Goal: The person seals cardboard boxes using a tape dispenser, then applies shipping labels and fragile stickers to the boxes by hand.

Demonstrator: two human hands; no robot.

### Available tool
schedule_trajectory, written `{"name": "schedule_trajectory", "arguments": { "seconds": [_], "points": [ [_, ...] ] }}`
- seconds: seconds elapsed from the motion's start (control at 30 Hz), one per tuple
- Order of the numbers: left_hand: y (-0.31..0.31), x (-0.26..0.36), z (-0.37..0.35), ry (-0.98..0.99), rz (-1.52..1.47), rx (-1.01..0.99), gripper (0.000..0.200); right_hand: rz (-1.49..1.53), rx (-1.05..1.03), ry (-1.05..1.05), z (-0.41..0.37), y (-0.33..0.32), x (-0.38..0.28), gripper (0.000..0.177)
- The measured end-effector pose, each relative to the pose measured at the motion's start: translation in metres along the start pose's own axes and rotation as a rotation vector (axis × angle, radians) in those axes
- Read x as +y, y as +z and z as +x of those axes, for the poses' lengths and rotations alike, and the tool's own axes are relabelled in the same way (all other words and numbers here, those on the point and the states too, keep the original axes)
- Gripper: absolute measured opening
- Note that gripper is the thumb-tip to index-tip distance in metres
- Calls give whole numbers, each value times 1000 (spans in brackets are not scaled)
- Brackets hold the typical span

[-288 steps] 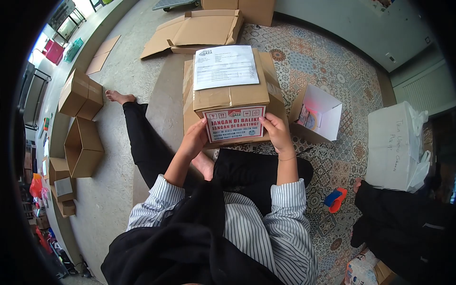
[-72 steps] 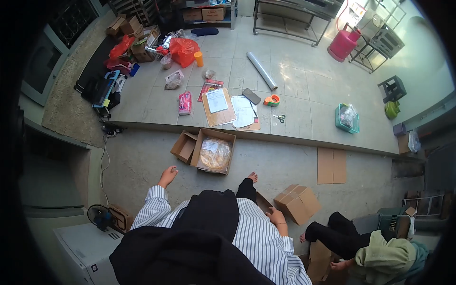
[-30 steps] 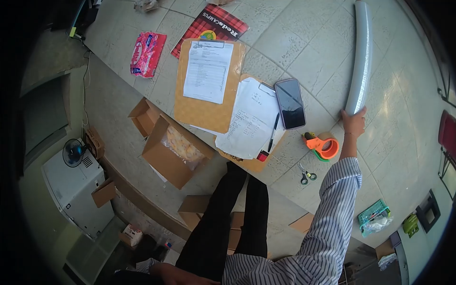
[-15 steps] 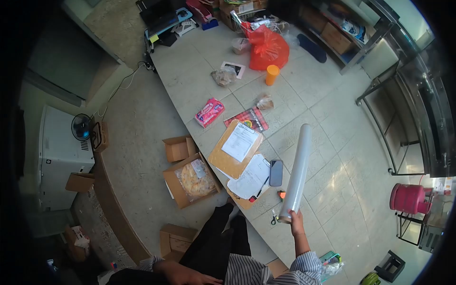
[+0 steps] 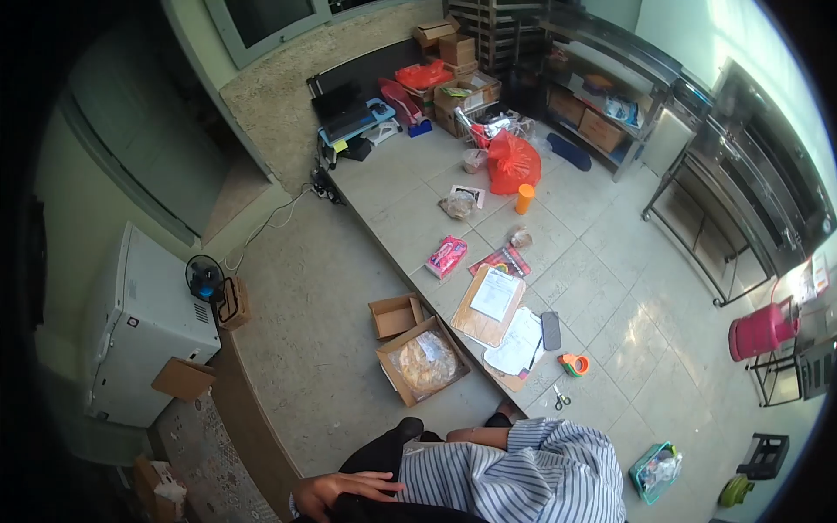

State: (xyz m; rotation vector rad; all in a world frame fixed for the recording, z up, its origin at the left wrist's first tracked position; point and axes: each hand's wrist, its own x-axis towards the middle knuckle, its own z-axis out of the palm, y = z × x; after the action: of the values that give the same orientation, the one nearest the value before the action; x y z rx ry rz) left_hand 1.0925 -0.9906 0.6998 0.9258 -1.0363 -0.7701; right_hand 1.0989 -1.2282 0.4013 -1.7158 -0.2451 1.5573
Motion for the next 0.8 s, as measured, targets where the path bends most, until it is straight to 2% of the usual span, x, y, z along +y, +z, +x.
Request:
{"name": "schedule_trajectory", "arguments": {
  "seconds": [0.07,0.1,0.17,0.2,0.27,0.3,0.33,0.4,0.47,0.57,0.67,0.73,0.77,0.8],
  "points": [
    [4,17,-31,78,-31,179,46,-119,-5,-45,46,22,-20,34],
    [4,23,-44,15,-116,68,46,-156,11,-71,66,36,-31,33],
    [-1,36,-61,-65,-9,164,45,-228,67,-118,100,60,-58,30],
    [-8,42,-58,-121,-84,62,45,-272,89,-129,115,67,-70,29],
    [-19,53,-50,-107,35,-43,46,-434,151,-77,144,77,-94,26],
    [-26,58,-46,-263,13,-79,45,-552,174,-16,156,77,-102,25],
    [-34,59,-36,-280,3,-111,45,-685,178,64,172,77,-105,24],
    [-48,56,-16,-157,-27,-509,45,-1018,102,306,215,72,-103,22],
    [-54,50,-19,-164,-56,-530,46,-1402,-235,710,346,52,-61,20],
    [-63,47,-4,-87,-64,-681,43,-1324,33,497,215,58,-105,21],
    [-67,56,1,-88,-50,-741,41,-1281,174,424,170,61,-125,21],
    [-64,61,8,-107,-61,-781,36,-1298,221,496,151,61,-136,21],
    [-63,62,5,-125,-186,-635,32,-1301,63,836,171,58,-143,21],
    [-62,61,3,-139,-309,-488,30,-1219,261,682,152,55,-131,22]
  ]
}}
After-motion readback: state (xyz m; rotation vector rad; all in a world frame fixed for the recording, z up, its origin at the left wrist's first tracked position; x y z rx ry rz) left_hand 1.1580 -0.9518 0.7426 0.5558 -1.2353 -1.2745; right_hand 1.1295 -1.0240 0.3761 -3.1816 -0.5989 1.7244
